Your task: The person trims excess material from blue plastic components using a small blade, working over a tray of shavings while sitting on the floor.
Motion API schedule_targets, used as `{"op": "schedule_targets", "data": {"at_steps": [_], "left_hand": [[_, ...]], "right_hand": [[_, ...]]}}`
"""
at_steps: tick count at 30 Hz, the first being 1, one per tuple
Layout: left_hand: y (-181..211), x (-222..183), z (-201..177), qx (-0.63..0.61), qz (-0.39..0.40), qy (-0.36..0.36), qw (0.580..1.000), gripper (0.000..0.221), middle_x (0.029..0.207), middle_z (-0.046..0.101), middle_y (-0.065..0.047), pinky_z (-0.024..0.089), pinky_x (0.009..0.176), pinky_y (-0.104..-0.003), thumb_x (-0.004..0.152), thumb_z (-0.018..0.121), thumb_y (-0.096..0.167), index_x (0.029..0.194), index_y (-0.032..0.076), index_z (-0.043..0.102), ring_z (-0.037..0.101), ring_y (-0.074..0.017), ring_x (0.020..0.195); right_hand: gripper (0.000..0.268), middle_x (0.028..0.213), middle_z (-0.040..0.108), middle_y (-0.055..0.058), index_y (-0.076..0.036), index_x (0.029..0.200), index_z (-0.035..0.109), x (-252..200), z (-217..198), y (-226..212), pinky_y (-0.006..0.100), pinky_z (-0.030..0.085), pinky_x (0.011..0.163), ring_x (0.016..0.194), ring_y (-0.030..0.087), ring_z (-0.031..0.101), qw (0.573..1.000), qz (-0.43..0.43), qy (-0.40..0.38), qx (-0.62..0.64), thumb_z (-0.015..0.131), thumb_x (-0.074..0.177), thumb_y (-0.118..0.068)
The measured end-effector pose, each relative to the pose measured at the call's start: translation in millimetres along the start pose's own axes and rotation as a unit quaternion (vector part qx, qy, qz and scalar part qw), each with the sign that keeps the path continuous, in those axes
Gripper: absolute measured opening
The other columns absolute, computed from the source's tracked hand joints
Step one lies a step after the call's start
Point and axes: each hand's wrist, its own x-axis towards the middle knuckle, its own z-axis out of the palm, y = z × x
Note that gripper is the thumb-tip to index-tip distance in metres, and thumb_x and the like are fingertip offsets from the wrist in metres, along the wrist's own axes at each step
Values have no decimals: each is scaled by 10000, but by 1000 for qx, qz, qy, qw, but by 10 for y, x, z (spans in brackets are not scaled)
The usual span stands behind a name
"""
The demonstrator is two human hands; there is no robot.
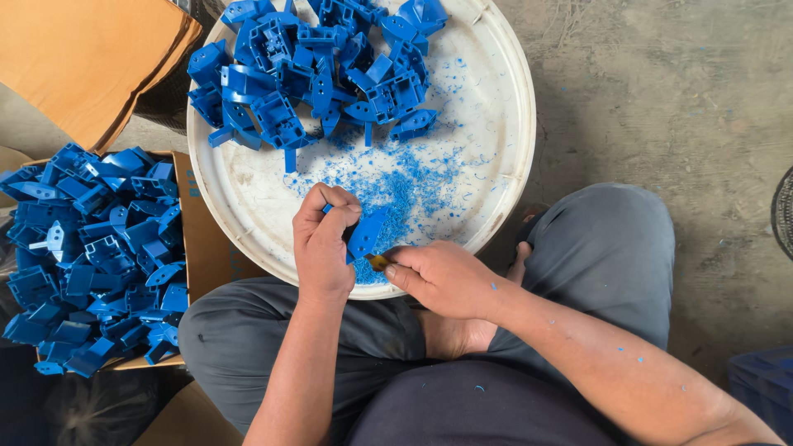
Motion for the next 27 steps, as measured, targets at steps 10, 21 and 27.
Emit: {"op": "schedule_targets", "data": {"at_steps": [10,21,27], "left_hand": [[32,5,10,10,7,-3,1000,140,846,548,-48,388,748,-268,862,545,-43,798,66,485,435,-119,792],[40,-7,15,42,-1,-13,999,129,839,568,-48,397,743,-262,866,556,-40,800,61,509,455,-114,792],[31,2,12,36,2,-7,999,124,852,581,-48,405,744,-254,860,558,-50,809,58,524,471,-109,792]], "right_hand": [[287,694,680,141,-109,1041,699,-16,-66,-168,496,487,587,658,372,669,999,-7,45,-28,556,985,-351],[285,701,696,131,-124,1024,702,-28,-53,-184,497,496,597,659,365,676,999,12,23,-32,538,989,-355],[262,738,710,121,-132,1030,720,-37,-49,-199,499,498,600,695,365,683,992,-20,84,-92,579,988,-348]]}}
